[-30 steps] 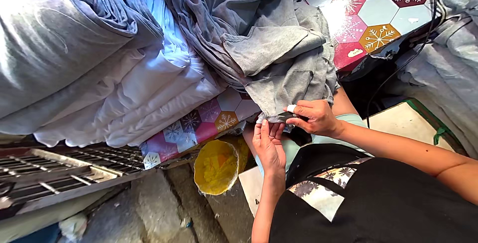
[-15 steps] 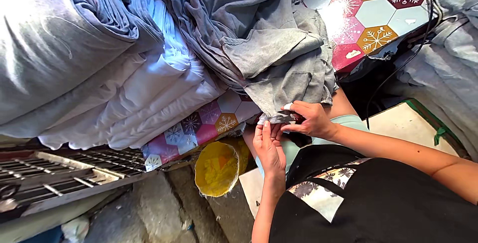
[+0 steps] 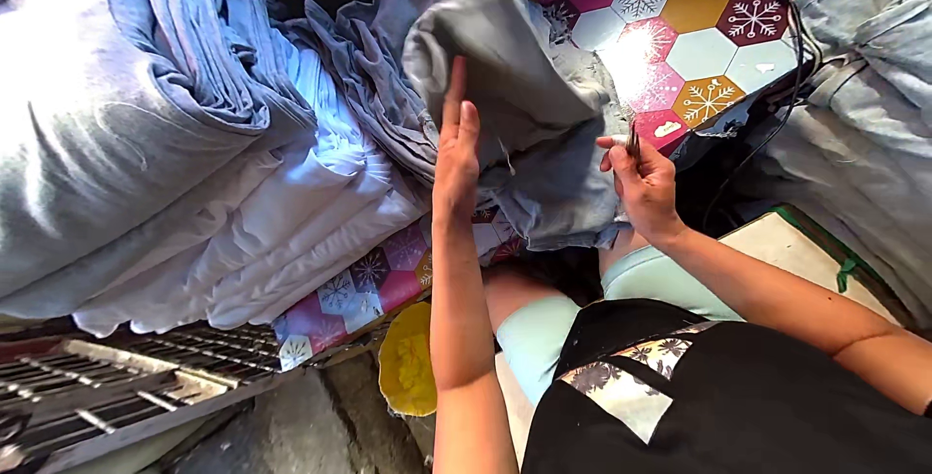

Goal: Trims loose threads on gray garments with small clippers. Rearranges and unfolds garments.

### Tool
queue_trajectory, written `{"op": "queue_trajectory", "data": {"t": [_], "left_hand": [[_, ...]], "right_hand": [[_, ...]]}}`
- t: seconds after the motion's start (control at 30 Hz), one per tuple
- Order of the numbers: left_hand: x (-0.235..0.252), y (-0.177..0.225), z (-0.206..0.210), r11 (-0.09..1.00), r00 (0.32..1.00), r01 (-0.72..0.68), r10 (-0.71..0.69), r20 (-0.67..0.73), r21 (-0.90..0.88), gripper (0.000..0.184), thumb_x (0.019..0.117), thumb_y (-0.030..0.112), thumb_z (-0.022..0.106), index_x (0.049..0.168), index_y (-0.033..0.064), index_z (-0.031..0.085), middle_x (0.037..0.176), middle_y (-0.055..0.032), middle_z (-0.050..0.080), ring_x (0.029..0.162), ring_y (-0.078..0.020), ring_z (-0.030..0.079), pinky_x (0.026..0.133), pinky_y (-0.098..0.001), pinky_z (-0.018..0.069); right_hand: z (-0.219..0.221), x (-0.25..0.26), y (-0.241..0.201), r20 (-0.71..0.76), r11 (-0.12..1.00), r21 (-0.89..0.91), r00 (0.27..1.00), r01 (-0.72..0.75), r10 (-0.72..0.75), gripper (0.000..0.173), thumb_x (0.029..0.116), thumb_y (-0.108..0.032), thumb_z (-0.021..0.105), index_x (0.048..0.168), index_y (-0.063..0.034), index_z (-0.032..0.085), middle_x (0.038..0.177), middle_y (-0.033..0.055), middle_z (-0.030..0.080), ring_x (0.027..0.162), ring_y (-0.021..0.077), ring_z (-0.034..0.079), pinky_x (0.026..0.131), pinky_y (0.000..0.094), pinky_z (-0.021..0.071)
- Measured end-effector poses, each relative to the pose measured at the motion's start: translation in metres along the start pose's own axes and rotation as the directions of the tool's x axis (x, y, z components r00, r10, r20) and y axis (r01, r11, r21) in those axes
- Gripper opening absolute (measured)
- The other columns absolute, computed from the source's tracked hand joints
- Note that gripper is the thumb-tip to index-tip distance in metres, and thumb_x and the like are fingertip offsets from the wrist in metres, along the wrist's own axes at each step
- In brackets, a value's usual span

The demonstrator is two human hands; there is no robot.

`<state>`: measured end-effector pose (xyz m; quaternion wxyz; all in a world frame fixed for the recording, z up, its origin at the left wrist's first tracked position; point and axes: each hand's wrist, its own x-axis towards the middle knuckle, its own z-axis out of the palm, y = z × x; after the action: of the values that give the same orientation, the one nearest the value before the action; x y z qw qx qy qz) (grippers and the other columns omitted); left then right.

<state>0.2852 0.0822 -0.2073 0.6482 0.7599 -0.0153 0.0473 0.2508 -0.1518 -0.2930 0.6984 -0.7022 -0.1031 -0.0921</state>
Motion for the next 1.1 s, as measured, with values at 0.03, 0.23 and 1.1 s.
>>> {"op": "queue_trajectory", "data": {"t": [0.03, 0.23, 1.1], "left_hand": [[0.008, -0.004, -0.001, 0.994, 1.0, -0.011, 0.013, -0.02, 0.106, 0.058, 0.1102, 0.036, 0.035, 0.163, 0.0131, 0.025, 0.167, -0.0065, 0.028, 0.149, -0.0199, 0.036, 0.116, -0.0462, 0.0409], [-0.082, -0.11, 0.038, 0.821, 0.873, 0.281, -0.004, -0.488, 0.496, 0.052, 0.0985, 0.029, 0.068, 0.131, -0.009, 0.051, 0.125, -0.0263, 0.059, 0.112, -0.0335, 0.062, 0.096, -0.0472, 0.0526], [-0.164, -0.101, 0.07, 0.986, 0.932, 0.167, -0.158, -0.326, 0.001, 0.024, 0.0848, 0.002, 0.073, 0.106, -0.0079, 0.067, 0.092, -0.0053, 0.073, 0.087, -0.002, 0.069, 0.085, -0.0219, 0.0575]], "right_hand": [[-0.008, 0.002, 0.004, 0.001, 0.998, -0.058, 0.999, -0.036, 0.036, 0.027, 0.11, -0.018, 0.046, 0.125, -0.0027, 0.064, 0.091, -0.0029, 0.064, 0.065, -0.0049, 0.051, 0.059, 0.0128, 0.0443], [-0.026, -0.025, 0.051, 0.152, 0.943, -0.332, 0.988, 0.019, 0.034, 0.019, 0.0937, -0.015, 0.07, 0.096, 0.0038, 0.071, 0.087, 0.0125, 0.067, 0.073, 0.0149, 0.061, 0.067, 0.0321, 0.0537], [0.044, -0.056, 0.038, 0.327, 0.961, 0.008, 0.907, 0.277, -0.264, 0.017, 0.0897, -0.007, 0.068, 0.08, 0.0058, 0.064, 0.076, 0.0112, 0.064, 0.071, 0.0085, 0.061, 0.067, 0.0198, 0.0514]]}}
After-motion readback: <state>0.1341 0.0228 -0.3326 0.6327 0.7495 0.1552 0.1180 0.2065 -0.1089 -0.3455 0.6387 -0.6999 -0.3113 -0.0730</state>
